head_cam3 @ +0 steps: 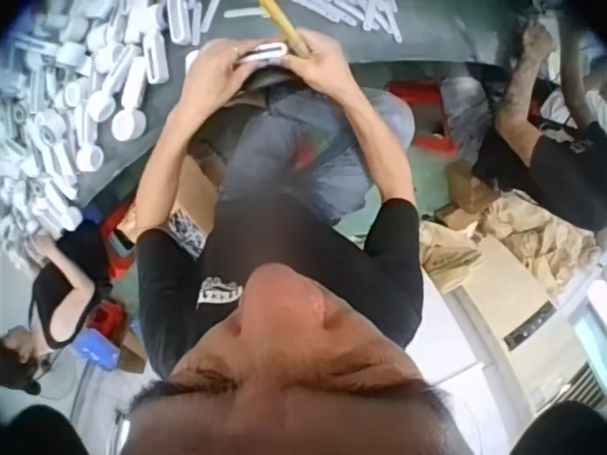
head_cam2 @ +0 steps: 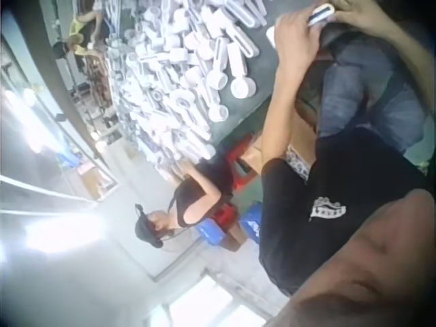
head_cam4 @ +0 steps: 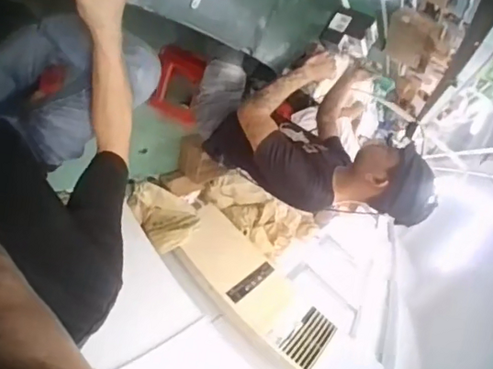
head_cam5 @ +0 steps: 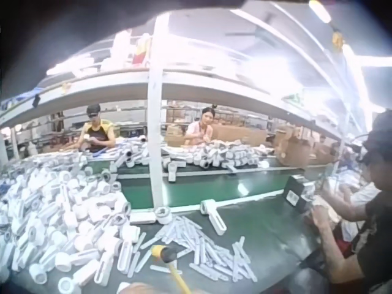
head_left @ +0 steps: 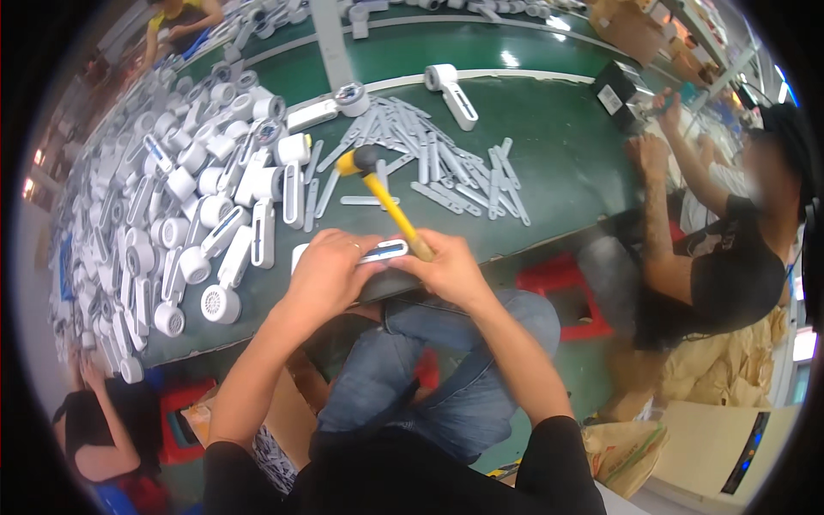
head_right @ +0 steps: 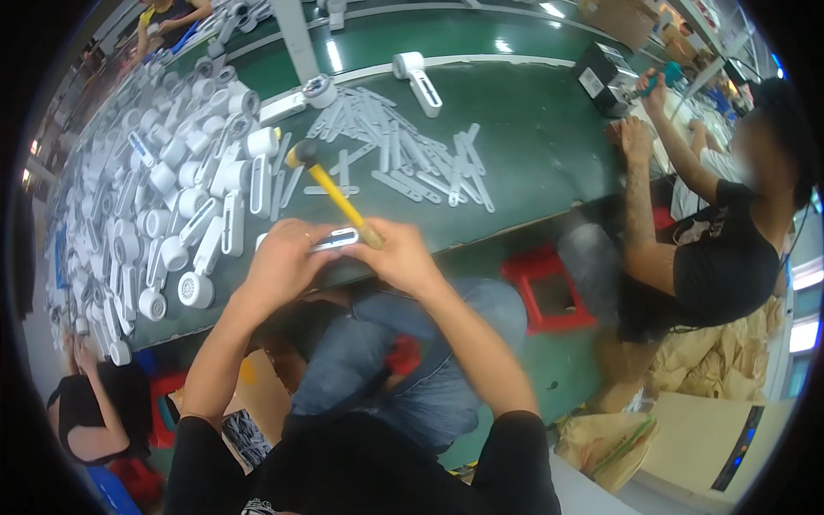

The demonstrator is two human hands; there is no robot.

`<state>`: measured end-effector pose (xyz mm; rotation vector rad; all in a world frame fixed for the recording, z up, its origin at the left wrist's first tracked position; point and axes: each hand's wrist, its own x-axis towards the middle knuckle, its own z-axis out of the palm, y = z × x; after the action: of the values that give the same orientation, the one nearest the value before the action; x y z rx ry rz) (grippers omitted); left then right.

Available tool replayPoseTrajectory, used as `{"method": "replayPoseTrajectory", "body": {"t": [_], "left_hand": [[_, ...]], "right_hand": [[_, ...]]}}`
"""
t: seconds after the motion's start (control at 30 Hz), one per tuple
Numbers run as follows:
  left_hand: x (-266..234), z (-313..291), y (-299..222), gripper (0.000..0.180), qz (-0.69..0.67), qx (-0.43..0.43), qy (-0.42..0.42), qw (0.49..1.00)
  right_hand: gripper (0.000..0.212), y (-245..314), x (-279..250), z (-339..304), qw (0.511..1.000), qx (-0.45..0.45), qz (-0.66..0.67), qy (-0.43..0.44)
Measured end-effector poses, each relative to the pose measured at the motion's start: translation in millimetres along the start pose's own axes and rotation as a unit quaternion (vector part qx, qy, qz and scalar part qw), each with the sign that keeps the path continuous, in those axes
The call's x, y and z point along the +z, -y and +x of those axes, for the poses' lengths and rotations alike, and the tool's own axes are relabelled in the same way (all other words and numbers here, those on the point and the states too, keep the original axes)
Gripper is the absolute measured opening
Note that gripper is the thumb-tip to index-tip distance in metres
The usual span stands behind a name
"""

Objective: Using a small hammer to assemble plastic components on a production line.

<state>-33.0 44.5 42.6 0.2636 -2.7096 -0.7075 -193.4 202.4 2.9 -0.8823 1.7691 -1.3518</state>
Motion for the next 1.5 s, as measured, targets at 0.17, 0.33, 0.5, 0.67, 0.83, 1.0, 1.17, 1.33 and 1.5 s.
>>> {"method": "replayPoseTrajectory", "body": {"t": [0.17, 0.33, 0.5, 0.67, 0.83, 1.0, 1.17, 1.33, 1.5], "left_hand": [[-10.3, 6.3, 2.6, 0.036, 0.049, -0.002, 0.064, 0.997], [7.6, 64.0, -2.3, 0.035, 0.081, 0.114, -0.003, 0.99], [83.5, 135.5, -28.8, 0.043, 0.029, 0.217, 0.024, 0.975], [86.7, 154.4, -13.5, 0.043, 0.036, 0.212, 0.02, 0.976], [40.2, 154.9, 21.7, 0.02, 0.057, 0.109, 0.082, 0.989], [49.6, 144.4, 20.9, 0.02, 0.049, 0.166, 0.109, 0.979], [45.1, 139.1, 29.2, 0.015, 0.124, 0.207, 0.064, 0.968], [12.7, 94.6, -2.1, 0.016, -0.446, -0.141, -0.02, 0.884], [10.1, 45.7, -20.6, 0.017, -0.554, -0.188, -0.087, 0.806]], "right_hand": [[0.035, 15.7, -31.9, -9.9, 0.987, -0.002, 0.12, -0.107], [0.025, 12.1, -90.8, -6.6, 0.886, -0.061, 0.201, -0.414], [0.02, 5.2, -118.6, -10.4, 0.825, -0.097, 0.275, -0.485], [0.025, 14.8, -110.9, -17.8, 0.852, -0.084, 0.23, -0.463], [0.021, 17.7, -104.5, -20.8, 0.895, -0.094, 0.187, -0.394], [0.02, 14.7, -96.4, -13.8, 0.913, -0.05, 0.198, -0.352], [0.022, 15.3, -87.7, -10.7, 0.923, -0.04, 0.185, -0.334], [0.031, 30.3, -43.8, -13.3, 0.963, -0.015, 0.192, -0.189], [0.032, 24.6, -0.9, -7.4, 0.965, -0.045, 0.22, -0.132]]}}
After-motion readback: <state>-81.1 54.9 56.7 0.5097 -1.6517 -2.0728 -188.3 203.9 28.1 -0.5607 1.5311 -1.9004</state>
